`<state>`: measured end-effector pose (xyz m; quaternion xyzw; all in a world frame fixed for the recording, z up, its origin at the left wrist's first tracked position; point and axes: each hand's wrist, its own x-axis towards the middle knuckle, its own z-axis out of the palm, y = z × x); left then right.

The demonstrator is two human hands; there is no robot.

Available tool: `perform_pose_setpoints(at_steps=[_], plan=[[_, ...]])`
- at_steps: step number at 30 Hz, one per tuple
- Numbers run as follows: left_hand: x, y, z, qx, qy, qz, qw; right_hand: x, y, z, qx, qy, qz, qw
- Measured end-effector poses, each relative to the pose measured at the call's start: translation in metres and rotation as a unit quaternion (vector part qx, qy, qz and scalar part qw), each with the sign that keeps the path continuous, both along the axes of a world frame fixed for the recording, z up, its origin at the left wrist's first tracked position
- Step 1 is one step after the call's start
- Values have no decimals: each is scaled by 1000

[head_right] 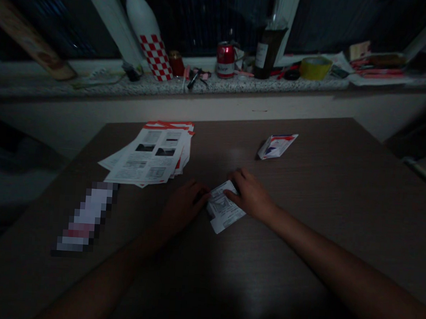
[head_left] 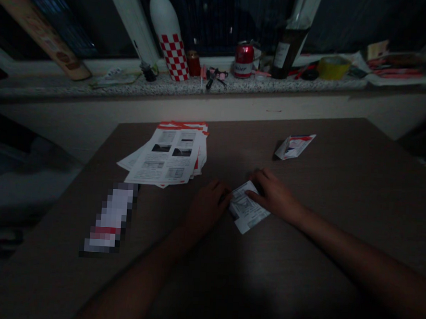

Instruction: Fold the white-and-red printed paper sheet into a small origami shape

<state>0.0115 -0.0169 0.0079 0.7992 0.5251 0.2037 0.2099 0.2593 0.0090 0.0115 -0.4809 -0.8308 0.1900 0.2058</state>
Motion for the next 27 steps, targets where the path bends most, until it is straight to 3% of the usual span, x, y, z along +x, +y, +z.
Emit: perform_pose_setpoints(at_steps=[5, 10, 13, 18, 27], plan=[[0, -4, 0, 30, -66, -22, 997, 4, -8, -3, -63, 124, -43, 989], [4, -10, 5, -98, -169, -3, 981, 5, -17, -12, -152, 290, -45, 944], [6, -13, 10, -117, -203, 24, 972, 2, -20, -11, -188, 338, -50, 921], [7, -13, 13, -121, -217, 42, 968, 1, -23, -4, -225, 338, -65, 912], [6, -13, 10, -118, -214, 49, 968, 4, -27, -5, -213, 276, -56, 936]])
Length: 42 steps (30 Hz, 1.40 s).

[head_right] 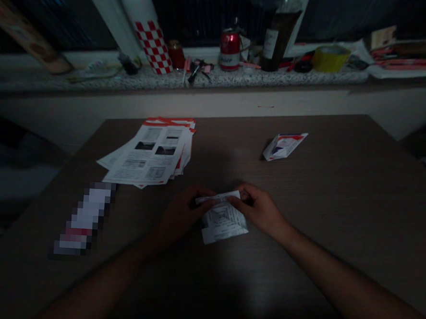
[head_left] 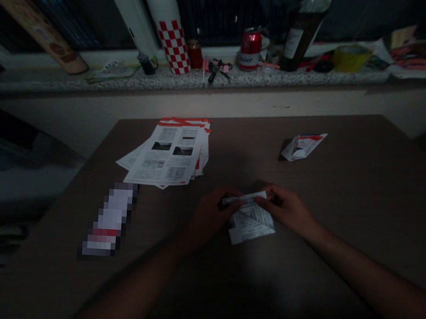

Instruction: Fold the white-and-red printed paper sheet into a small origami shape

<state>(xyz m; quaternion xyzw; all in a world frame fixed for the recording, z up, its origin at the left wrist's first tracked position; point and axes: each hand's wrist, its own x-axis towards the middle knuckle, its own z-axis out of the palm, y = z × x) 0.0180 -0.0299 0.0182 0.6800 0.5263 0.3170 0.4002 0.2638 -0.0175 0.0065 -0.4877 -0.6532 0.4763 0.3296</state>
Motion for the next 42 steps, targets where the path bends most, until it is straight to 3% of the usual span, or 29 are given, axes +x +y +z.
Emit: perform_pose_setpoints(at_steps=[17, 42], plan=[[-4, 5, 0, 8, -28, 13, 999, 0, 3, -9, 11, -5, -48, 999], [-9, 10, -8, 11, -36, 24, 999, -1, 5, -10, 27, -16, -44, 999]])
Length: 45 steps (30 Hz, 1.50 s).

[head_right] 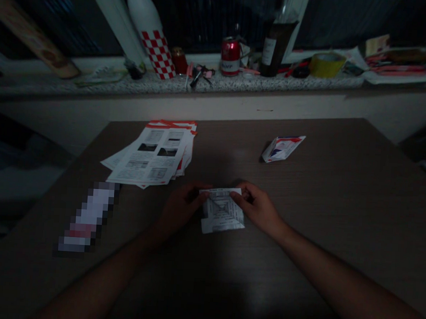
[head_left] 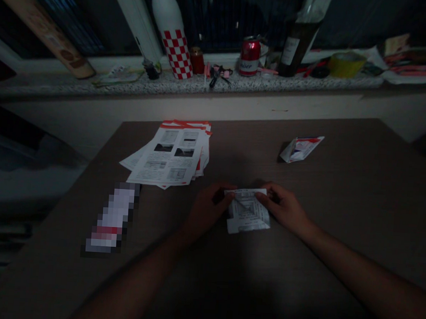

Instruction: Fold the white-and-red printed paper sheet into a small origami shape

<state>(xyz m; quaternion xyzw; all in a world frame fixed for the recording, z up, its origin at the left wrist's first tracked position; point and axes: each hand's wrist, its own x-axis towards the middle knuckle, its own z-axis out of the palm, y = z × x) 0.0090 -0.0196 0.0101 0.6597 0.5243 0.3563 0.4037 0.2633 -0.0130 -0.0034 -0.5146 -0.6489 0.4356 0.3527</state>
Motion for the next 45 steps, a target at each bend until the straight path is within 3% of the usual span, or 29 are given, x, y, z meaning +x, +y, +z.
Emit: perform_pose_setpoints(at_steps=[6, 16, 28, 35, 45], plan=[[0, 1, 2, -15, -5, 11, 1000, 0, 1, -5, -4, 43, 2, 999], [-2, 5, -4, -28, -13, 2, 1000, 0, 1, -3, -6, 26, 8, 1000], [-1, 2, 2, -26, -26, 5, 999, -1, 1, -1, -18, 58, -6, 998], [1, 3, 6, -62, -85, 30, 994, -2, -1, 4, 1, 46, -33, 998], [1, 2, 9, -65, -66, 43, 995, -2, -2, 4, 17, 42, -55, 997]])
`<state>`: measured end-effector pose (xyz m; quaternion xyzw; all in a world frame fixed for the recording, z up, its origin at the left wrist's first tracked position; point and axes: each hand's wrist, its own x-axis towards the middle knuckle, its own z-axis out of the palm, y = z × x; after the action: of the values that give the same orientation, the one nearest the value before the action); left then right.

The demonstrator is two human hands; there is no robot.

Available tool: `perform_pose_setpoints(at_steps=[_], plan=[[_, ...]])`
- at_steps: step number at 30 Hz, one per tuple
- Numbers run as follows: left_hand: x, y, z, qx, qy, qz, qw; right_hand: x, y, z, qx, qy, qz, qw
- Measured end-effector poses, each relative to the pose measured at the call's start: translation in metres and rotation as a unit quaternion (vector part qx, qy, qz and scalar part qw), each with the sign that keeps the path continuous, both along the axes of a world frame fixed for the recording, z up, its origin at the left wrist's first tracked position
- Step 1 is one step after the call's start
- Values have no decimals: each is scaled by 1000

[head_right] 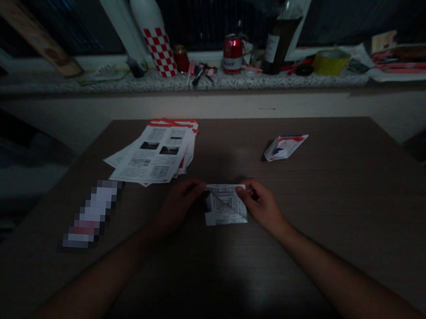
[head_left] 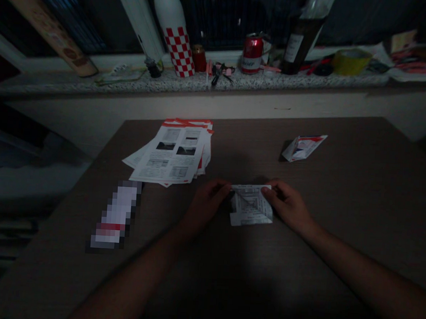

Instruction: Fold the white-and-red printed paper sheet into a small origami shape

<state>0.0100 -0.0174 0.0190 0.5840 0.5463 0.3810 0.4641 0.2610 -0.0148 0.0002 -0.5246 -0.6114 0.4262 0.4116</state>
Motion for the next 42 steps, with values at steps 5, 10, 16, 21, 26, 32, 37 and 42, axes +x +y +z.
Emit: perform_pose_setpoints(at_steps=[5, 10, 16, 21, 26, 32, 37, 42], plan=[[-2, 1, -1, 16, 37, 5, 999, -1, -1, -1, 4, -6, 6, 1000], [-3, 4, -3, 28, 65, -3, 997, 0, -1, -2, 11, -16, -6, 1000], [-3, 3, 0, 57, 61, -40, 996, 1, 1, 0, -4, -5, -4, 1000], [-4, 1, 1, 53, 46, -38, 997, 2, 1, 5, -9, -4, -3, 1000], [-3, 0, 0, 43, 30, -32, 998, 1, 0, 5, 0, -10, -13, 1000], [0, -2, 3, 29, 21, -18, 999, 2, 0, 3, 1, -7, -6, 1000], [0, -1, 1, 39, 44, -6, 998, 0, -2, 6, 15, -20, -6, 1000], [0, 0, 4, 47, 61, 1, 997, -2, -2, 8, 11, -16, -2, 1000]])
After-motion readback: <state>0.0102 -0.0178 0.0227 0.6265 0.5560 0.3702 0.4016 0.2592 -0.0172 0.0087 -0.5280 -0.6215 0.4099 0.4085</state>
